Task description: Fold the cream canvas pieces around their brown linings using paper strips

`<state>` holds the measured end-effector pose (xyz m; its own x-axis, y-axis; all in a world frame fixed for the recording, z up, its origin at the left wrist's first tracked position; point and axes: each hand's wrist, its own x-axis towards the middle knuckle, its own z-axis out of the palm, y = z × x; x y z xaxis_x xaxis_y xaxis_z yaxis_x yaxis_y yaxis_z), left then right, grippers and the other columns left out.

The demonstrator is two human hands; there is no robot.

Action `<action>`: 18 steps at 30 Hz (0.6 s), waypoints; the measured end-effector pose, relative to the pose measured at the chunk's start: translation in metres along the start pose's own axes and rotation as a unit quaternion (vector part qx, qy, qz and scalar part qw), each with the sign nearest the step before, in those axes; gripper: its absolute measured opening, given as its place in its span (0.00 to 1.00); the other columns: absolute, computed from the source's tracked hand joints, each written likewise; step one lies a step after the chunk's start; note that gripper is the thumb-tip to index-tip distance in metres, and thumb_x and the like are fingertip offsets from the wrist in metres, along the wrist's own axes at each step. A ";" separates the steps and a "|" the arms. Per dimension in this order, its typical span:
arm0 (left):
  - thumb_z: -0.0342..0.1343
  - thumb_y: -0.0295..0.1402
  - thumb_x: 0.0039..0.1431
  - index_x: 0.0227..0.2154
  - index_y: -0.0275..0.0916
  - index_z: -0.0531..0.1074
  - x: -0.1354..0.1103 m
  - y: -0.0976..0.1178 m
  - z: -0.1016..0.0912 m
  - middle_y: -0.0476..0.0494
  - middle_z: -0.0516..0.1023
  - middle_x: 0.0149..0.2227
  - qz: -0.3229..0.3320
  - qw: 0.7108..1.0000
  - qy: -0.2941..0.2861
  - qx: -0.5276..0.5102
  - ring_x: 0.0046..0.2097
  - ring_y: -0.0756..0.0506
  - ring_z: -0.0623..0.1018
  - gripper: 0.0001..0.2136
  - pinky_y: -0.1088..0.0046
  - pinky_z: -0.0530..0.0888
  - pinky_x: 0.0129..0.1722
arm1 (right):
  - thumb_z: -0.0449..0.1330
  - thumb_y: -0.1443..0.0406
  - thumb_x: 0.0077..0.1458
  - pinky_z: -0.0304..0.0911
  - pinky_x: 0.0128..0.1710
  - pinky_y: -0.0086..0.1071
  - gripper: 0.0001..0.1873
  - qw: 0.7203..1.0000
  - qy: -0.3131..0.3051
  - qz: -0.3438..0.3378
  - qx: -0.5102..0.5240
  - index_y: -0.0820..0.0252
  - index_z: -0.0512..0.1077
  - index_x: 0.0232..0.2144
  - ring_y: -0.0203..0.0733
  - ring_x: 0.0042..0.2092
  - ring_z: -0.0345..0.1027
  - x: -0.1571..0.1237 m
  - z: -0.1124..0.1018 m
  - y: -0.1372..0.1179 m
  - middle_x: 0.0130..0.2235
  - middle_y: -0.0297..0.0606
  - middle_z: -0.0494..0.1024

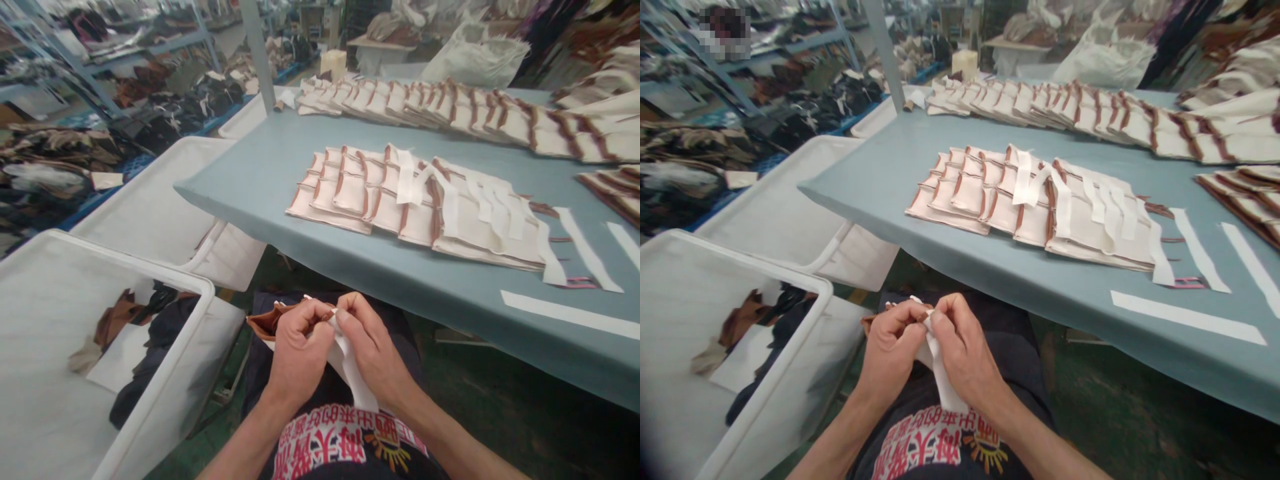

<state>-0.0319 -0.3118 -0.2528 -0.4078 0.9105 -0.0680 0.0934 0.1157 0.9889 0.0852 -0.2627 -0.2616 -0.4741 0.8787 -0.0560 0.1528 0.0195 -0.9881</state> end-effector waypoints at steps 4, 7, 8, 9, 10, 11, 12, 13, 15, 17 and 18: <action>0.52 0.29 0.48 0.20 0.37 0.71 0.010 0.006 -0.011 0.49 0.73 0.24 -0.017 0.998 -0.056 -0.026 0.28 0.50 0.68 0.06 0.76 0.65 0.28 | 0.51 0.61 0.66 0.60 0.28 0.30 0.08 1.000 -0.002 -0.009 -0.019 0.57 0.68 0.37 0.38 0.29 0.64 -0.001 -0.003 0.002 0.29 0.29 0.70; 0.53 0.30 0.47 0.21 0.36 0.72 0.016 0.022 -0.021 0.48 0.74 0.26 -0.024 0.992 -0.121 -0.028 0.28 0.50 0.68 0.05 0.76 0.65 0.28 | 0.52 0.61 0.67 0.65 0.29 0.31 0.09 0.999 0.004 -0.048 -0.007 0.57 0.68 0.42 0.38 0.30 0.69 0.003 -0.016 -0.001 0.31 0.31 0.75; 0.54 0.30 0.48 0.22 0.36 0.72 0.017 0.028 -0.023 0.48 0.74 0.26 -0.022 0.989 -0.145 -0.019 0.28 0.50 0.68 0.05 0.77 0.65 0.28 | 0.53 0.61 0.67 0.68 0.34 0.32 0.08 0.996 0.013 -0.082 -0.017 0.57 0.69 0.44 0.39 0.33 0.72 0.006 -0.022 -0.004 0.34 0.34 0.77; 0.54 0.30 0.49 0.23 0.36 0.73 0.018 0.035 -0.024 0.48 0.75 0.27 -0.017 0.985 -0.170 -0.009 0.29 0.50 0.69 0.05 0.77 0.66 0.28 | 0.55 0.62 0.66 0.70 0.40 0.34 0.09 0.991 0.020 -0.126 -0.036 0.57 0.69 0.45 0.41 0.39 0.75 0.008 -0.029 -0.008 0.39 0.37 0.80; 0.55 0.29 0.50 0.24 0.36 0.74 0.018 0.041 -0.025 0.48 0.76 0.27 -0.013 0.981 -0.194 0.001 0.29 0.49 0.70 0.05 0.77 0.66 0.29 | 0.56 0.63 0.64 0.70 0.45 0.37 0.10 0.982 0.013 -0.177 -0.063 0.57 0.70 0.47 0.43 0.44 0.75 0.012 -0.036 -0.014 0.44 0.40 0.80; 0.54 0.29 0.52 0.26 0.36 0.75 0.018 0.047 -0.026 0.48 0.76 0.27 -0.008 0.977 -0.214 0.009 0.29 0.50 0.70 0.05 0.77 0.66 0.28 | 0.58 0.64 0.62 0.69 0.49 0.39 0.12 0.970 -0.008 -0.226 -0.093 0.57 0.70 0.49 0.45 0.48 0.75 0.015 -0.042 -0.021 0.47 0.42 0.80; 0.54 0.29 0.52 0.27 0.36 0.76 0.018 0.053 -0.026 0.49 0.76 0.27 -0.002 0.974 -0.228 0.016 0.29 0.50 0.70 0.06 0.78 0.66 0.28 | 0.59 0.64 0.61 0.68 0.50 0.40 0.14 0.954 -0.038 -0.270 -0.121 0.57 0.71 0.50 0.45 0.49 0.74 0.018 -0.049 -0.028 0.48 0.43 0.80; 0.54 0.28 0.53 0.28 0.36 0.76 0.017 0.058 -0.026 0.49 0.76 0.28 0.009 0.972 -0.233 0.028 0.29 0.50 0.71 0.06 0.78 0.67 0.28 | 0.60 0.64 0.61 0.68 0.49 0.40 0.14 0.938 -0.069 -0.307 -0.147 0.58 0.71 0.49 0.45 0.47 0.74 0.022 -0.054 -0.034 0.46 0.42 0.81; 0.53 0.26 0.54 0.28 0.37 0.77 0.016 0.065 -0.026 0.49 0.77 0.29 0.040 0.971 -0.228 0.066 0.31 0.49 0.73 0.07 0.78 0.68 0.31 | 0.60 0.63 0.61 0.66 0.45 0.39 0.08 0.904 -0.118 -0.362 -0.196 0.59 0.73 0.42 0.42 0.38 0.72 0.029 -0.064 -0.046 0.36 0.37 0.80; 0.53 0.24 0.55 0.28 0.38 0.78 0.014 0.068 -0.027 0.49 0.79 0.30 0.069 0.967 -0.221 0.109 0.33 0.48 0.75 0.08 0.77 0.70 0.33 | 0.60 0.62 0.61 0.62 0.41 0.37 0.06 0.875 -0.147 -0.384 -0.256 0.58 0.72 0.33 0.40 0.31 0.66 0.034 -0.070 -0.053 0.28 0.32 0.74; 0.53 0.23 0.55 0.29 0.39 0.78 0.013 0.068 -0.027 0.50 0.80 0.30 0.079 0.964 -0.219 0.126 0.33 0.49 0.75 0.09 0.77 0.70 0.33 | 0.60 0.62 0.62 0.60 0.38 0.35 0.09 0.864 -0.162 -0.383 -0.283 0.57 0.70 0.29 0.39 0.30 0.64 0.036 -0.072 -0.056 0.25 0.30 0.72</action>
<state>-0.0550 -0.3031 -0.1828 0.0469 0.9986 -0.0227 0.3641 0.0041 0.9313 0.1219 -0.1978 -0.1983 -0.8282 0.3258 0.4559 0.0423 0.8477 -0.5289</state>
